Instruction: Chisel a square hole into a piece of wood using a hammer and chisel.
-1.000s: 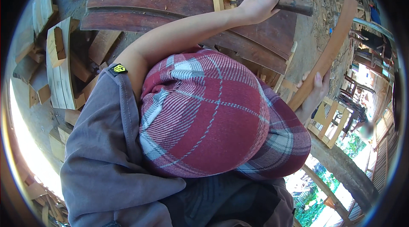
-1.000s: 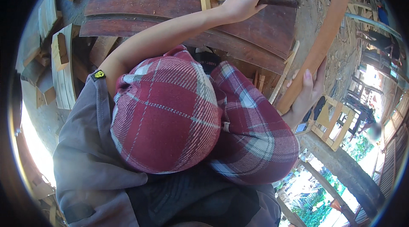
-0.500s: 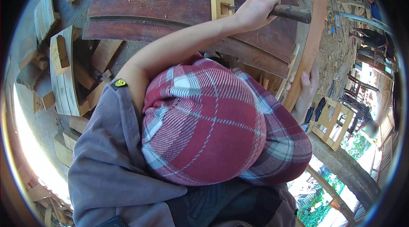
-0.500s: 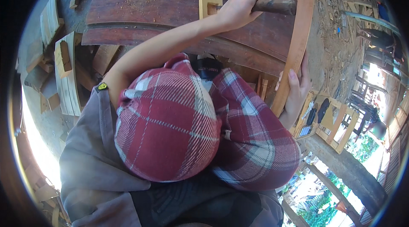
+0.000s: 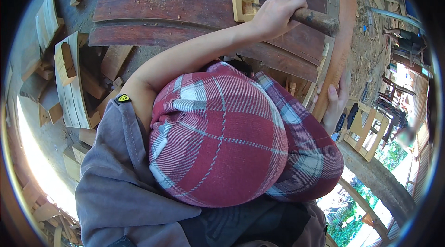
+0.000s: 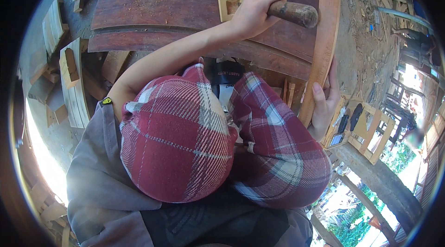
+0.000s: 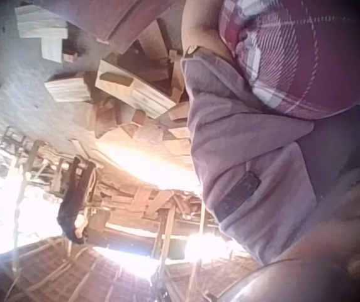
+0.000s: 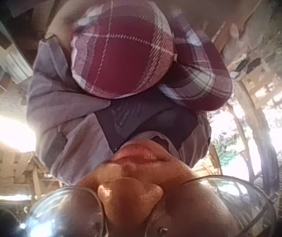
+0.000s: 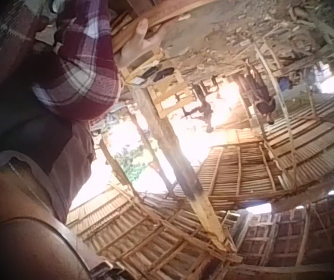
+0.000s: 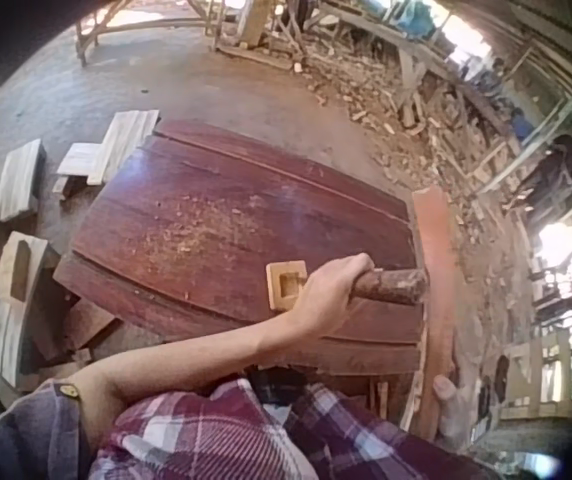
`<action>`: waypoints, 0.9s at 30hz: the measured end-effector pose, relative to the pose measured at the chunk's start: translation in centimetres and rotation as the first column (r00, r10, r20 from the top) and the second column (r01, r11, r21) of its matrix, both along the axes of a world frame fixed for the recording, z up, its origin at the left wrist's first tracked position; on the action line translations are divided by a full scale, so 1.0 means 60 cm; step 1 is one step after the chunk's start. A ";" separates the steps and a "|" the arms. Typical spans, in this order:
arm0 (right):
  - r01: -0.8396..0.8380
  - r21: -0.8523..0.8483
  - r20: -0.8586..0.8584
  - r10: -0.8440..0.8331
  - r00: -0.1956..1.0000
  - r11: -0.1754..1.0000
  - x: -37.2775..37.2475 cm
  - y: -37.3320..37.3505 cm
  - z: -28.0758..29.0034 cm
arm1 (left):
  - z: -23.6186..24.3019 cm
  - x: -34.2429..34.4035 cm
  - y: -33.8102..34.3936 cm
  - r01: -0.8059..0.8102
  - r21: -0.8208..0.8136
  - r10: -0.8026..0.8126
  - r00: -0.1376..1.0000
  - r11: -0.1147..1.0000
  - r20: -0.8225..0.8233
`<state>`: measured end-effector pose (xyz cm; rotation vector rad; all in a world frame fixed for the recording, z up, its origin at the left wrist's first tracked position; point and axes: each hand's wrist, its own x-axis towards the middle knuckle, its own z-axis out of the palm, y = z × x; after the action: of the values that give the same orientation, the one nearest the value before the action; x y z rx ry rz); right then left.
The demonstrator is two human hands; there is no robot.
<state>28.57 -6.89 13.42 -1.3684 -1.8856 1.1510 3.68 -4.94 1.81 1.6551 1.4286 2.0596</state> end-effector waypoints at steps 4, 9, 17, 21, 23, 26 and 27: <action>0.020 -0.081 -0.018 -0.022 1.000 0.996 -0.001 -0.002 -0.003 | 0.001 -0.012 0.004 -0.018 -0.064 0.029 0.984 0.998 0.173; 0.020 -0.086 0.014 -0.018 1.000 0.996 -0.011 -0.010 -0.005 | 0.030 -0.074 0.050 -0.044 -0.137 0.118 0.790 0.990 0.601; -0.048 -0.039 -0.040 0.046 0.998 0.998 -0.017 -0.005 -0.012 | 0.048 -0.117 0.004 0.179 -0.005 -0.096 0.552 0.984 0.828; -0.069 -0.066 -0.027 0.068 0.997 0.995 -0.018 -0.002 -0.015 | 0.026 -0.093 -0.001 0.186 -0.124 -0.052 0.730 0.975 0.681; -0.105 -0.041 -0.002 0.105 0.994 0.994 -0.017 -0.002 -0.019 | 0.013 -0.076 -0.001 0.084 -0.201 0.042 0.832 0.976 0.554; -0.075 -0.083 -0.013 0.074 0.997 0.994 -0.012 -0.004 -0.021 | 0.012 -0.032 -0.008 0.019 -0.130 0.038 0.904 0.991 0.426; -0.081 -0.084 -0.015 0.081 0.997 0.993 -0.011 -0.005 -0.021 | 0.011 -0.026 -0.009 0.119 -0.165 -0.062 0.947 0.979 0.314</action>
<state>27.94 -7.20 12.16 -1.3382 -1.9198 1.2893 2.14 -5.47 2.45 1.2411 1.3599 1.9634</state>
